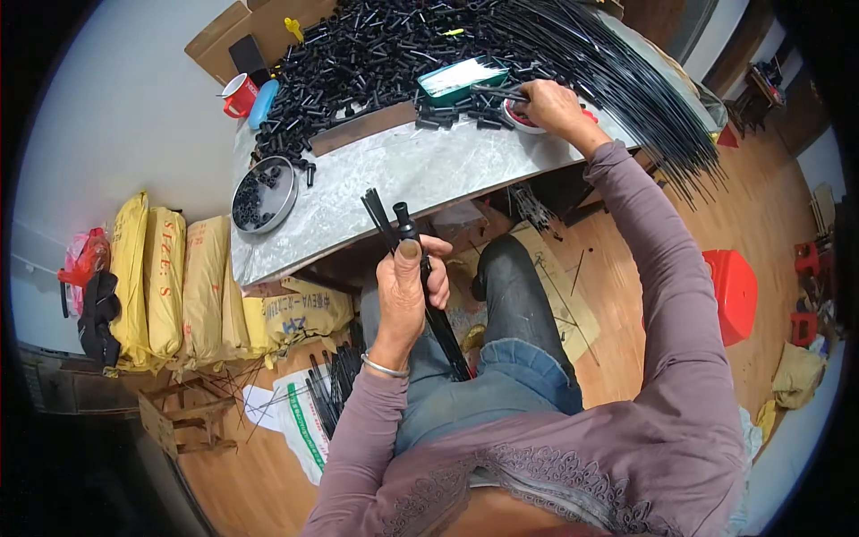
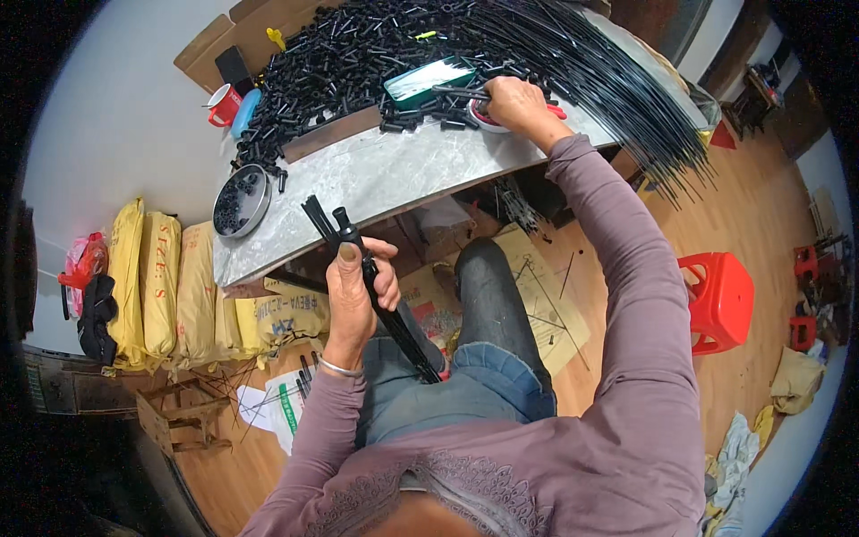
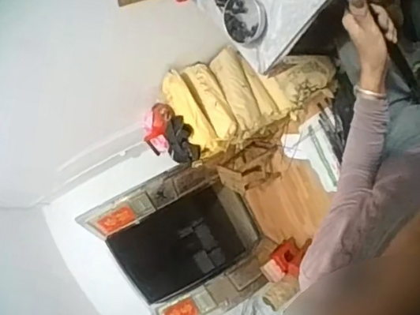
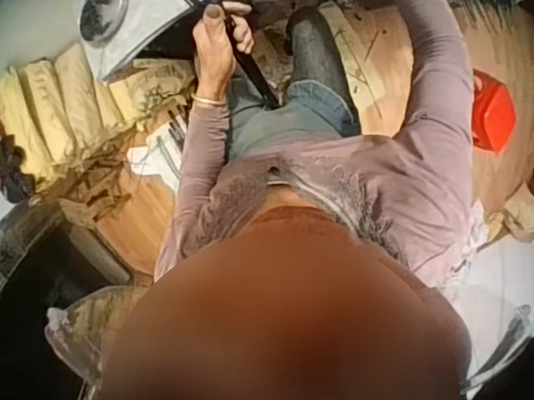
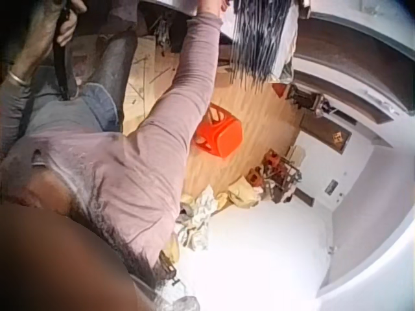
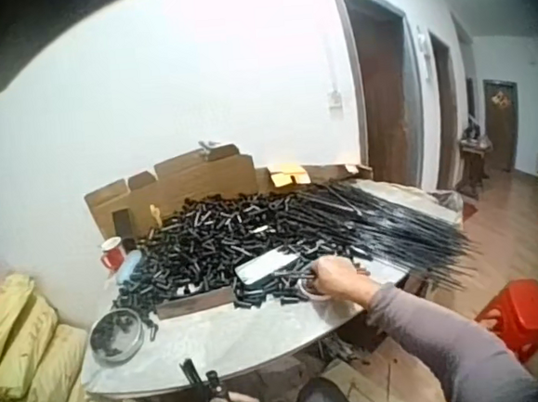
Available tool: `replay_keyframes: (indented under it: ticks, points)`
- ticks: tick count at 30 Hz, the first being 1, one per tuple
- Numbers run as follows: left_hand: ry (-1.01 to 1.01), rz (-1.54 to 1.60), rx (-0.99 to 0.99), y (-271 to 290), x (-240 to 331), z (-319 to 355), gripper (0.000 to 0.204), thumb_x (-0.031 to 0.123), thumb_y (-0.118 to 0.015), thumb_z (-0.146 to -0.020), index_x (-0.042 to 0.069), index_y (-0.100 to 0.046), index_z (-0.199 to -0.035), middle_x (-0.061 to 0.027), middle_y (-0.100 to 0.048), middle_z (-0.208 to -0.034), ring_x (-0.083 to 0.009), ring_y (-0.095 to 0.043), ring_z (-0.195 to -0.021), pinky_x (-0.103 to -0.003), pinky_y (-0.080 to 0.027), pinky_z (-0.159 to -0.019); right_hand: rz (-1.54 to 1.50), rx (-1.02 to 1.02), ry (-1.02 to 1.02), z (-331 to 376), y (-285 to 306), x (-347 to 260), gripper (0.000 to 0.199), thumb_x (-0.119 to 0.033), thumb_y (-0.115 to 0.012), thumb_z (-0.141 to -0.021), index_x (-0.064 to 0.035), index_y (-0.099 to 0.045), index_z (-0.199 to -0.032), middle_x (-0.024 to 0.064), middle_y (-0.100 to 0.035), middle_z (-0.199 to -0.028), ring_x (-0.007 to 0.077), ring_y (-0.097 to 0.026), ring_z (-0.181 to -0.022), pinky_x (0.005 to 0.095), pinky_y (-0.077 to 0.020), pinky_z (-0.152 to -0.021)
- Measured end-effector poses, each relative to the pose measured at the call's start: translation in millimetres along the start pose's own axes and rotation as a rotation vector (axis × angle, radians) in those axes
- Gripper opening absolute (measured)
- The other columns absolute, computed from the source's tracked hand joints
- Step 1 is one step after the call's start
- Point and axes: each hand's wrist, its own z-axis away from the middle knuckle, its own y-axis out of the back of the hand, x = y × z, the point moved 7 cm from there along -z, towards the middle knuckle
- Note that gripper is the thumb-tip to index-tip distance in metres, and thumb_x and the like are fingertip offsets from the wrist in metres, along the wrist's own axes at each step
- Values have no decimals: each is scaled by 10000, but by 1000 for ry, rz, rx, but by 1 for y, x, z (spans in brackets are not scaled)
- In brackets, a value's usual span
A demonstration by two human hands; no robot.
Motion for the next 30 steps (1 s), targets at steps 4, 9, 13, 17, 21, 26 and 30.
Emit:
replay_keyframes:
  ticks: [4,9,13,17,21,26,30]
  points:
    - [-6,11,-10,5,-3,-6,625,564,-467,-920,-53,-555,-965,1,-414,-570,-80,-413,-446,-230,-358,-414,113,-6,21,-9,-9,-3,267,-300,-660,-806,-69,-686,-938,175,-671,-893,342,-645,-863,450,-496,-743]
    - [19,27,3,7,-5,-11,613,561,-455,-927,-44,-548,-959,-3,-403,-560,-86,-406,-439,-233,-352,-412,107,-38,17,-12,-4,-2,249,-283,-642,-809,-66,-680,-926,175,-667,-871,343,-646,-855,447,-500,-735]
    - [4,18,4,7,-5,-9,599,555,-429,-942,-34,-536,-946,-7,-392,-551,-92,-398,-430,-236,-348,-411,150,-68,20,-10,-6,-5,283,-321,-618,-793,-54,-684,-858,178,-677,-883,346,-660,-863,456,-523,-757]
    - [-6,13,4,8,-5,-5,595,549,-423,-947,-36,-531,-950,-8,-385,-554,-96,-402,-433,-237,-350,-413,91,-27,32,-7,-5,-14,268,-309,-627,-770,-66,-679,-872,187,-674,-875,362,-657,-850,465,-518,-750]
    - [-35,20,-9,6,-1,-2,590,551,-427,-943,-29,-532,-951,-9,-389,-562,-97,-405,-442,-238,-356,-416,91,-51,-18,-8,2,-9,263,-270,-634,-774,-86,-697,-951,183,-673,-899,351,-647,-870,448,-501,-757]
    - [-35,32,-3,1,0,0,566,529,-489,-927,-33,-548,-952,-11,-422,-573,-91,-431,-453,-240,-378,-426,49,7,-83,-7,8,0,249,-231,-615,-784,-85,-695,-970,183,-676,-883,354,-647,-874,458,-496,-764]
    - [-43,2,-8,-5,3,4,568,545,-446,-940,-17,-533,-943,-9,-398,-580,-95,-415,-449,-235,-360,-420,37,-16,-58,-7,-3,2,248,-279,-651,-784,-88,-696,-936,182,-674,-881,355,-650,-853,462,-503,-733]
